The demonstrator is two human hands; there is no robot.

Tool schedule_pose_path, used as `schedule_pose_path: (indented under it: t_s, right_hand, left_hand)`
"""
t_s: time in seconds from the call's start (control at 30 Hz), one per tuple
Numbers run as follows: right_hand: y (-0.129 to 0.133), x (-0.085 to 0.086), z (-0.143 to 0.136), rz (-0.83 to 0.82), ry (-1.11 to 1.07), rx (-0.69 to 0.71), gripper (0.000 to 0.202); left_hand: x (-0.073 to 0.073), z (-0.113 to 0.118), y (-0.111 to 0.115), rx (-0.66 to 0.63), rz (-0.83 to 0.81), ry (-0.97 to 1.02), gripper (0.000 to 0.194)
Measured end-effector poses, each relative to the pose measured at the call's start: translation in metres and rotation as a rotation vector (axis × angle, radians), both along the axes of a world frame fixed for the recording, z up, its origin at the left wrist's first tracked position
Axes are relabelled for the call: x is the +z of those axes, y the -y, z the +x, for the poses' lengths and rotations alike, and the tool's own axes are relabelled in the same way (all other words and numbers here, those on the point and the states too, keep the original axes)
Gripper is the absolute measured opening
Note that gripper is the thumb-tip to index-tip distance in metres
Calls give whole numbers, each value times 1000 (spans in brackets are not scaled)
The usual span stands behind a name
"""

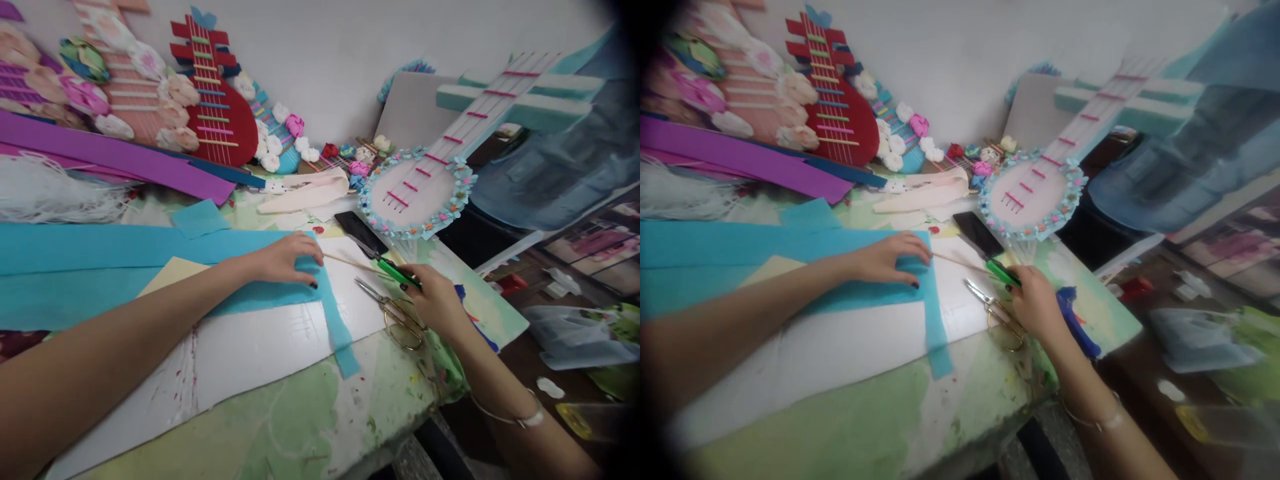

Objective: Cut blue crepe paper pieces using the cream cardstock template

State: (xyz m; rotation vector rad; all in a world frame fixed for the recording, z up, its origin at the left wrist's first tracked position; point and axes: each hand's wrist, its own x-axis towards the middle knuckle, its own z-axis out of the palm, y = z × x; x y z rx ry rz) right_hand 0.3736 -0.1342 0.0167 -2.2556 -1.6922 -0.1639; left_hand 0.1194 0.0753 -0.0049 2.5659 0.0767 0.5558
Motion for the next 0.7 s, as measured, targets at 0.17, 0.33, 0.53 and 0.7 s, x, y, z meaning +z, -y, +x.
schedule_pose_path:
  t_s: [0.17, 0.33, 0.53, 0.7]
  right_hand:
    - [-33, -9, -4, -42, 97, 35, 35]
    - [-38, -10, -15, -35, 132, 79, 33]
    - [13, 4, -22, -214, 65, 42, 8]
    - [32, 7, -17, -332, -117, 77, 12]
  left_hand:
    - [11, -1, 9, -115, 75, -146, 38]
    - [17, -5, 11, -62, 98, -239, 31]
    - [23, -5, 10, -53, 81, -306, 17]
    - [31, -6, 13, -47, 8, -301, 16]
